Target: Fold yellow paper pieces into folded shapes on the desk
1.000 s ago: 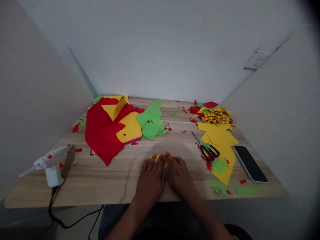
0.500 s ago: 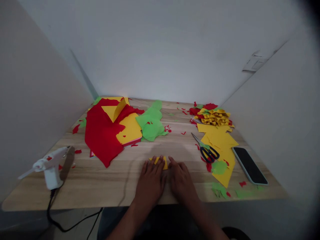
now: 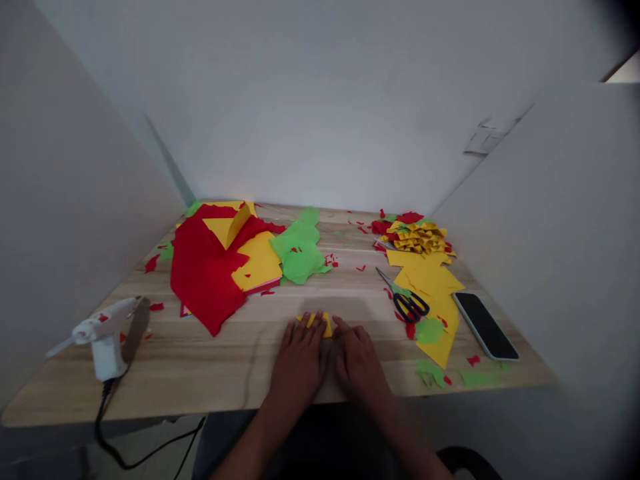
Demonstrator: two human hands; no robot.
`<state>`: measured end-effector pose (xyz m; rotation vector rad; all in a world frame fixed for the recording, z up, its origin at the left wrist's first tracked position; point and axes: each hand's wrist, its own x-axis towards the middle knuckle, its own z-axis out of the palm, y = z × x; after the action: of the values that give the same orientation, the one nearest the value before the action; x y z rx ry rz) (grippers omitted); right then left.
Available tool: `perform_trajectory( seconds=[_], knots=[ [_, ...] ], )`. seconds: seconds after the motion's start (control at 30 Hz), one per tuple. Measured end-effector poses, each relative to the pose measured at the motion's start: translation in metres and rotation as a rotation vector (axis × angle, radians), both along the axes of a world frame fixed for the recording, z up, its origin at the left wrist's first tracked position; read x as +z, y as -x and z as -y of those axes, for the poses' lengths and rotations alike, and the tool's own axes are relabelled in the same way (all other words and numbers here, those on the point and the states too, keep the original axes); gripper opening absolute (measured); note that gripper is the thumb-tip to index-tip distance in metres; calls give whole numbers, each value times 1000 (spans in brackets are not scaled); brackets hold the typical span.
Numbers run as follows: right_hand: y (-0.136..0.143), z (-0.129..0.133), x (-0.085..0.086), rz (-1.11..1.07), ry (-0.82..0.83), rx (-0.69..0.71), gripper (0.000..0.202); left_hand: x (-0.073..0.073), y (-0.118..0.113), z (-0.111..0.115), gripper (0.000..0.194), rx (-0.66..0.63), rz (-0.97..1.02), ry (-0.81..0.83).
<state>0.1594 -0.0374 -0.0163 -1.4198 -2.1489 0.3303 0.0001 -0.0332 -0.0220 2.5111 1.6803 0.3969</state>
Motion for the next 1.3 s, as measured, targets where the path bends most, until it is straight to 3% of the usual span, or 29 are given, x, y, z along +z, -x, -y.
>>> perform_trajectory(
  seconds=[0.2, 0.47, 0.73, 0.87, 0.97, 1.07, 1.17, 1.23, 1.3],
  knots=[
    [6, -21, -2, 93, -16, 3, 70, 0, 0, 2, 50, 8, -8, -2],
    [3, 12, 0, 61, -81, 25, 64, 0, -4, 8, 47, 60, -5, -67],
    [-10, 14, -11, -308, -170, 55, 64, 16, 4, 31, 55, 48, 22, -71],
    [-13, 14, -8, -347, -141, 126, 60, 19, 17, 53, 66, -61, 45, -32],
    [-12, 20, -5, -384, -122, 146, 56, 10, 23, 70, 50, -87, 101, -44],
    [-12, 30, 3, -502, -14, 187, 46, 4, 23, 80, 24, -50, 311, -76],
    [-11, 47, 20, -711, 199, 348, 29, 19, 21, 86, 23, -8, 598, -37],
    [-6, 62, 37, -802, 294, 407, 24, 43, 18, 92, 21, -16, 701, 94],
    [1, 77, 55, -869, 305, 352, 18, 71, 16, 101, 21, 70, 774, 189]
  ],
)
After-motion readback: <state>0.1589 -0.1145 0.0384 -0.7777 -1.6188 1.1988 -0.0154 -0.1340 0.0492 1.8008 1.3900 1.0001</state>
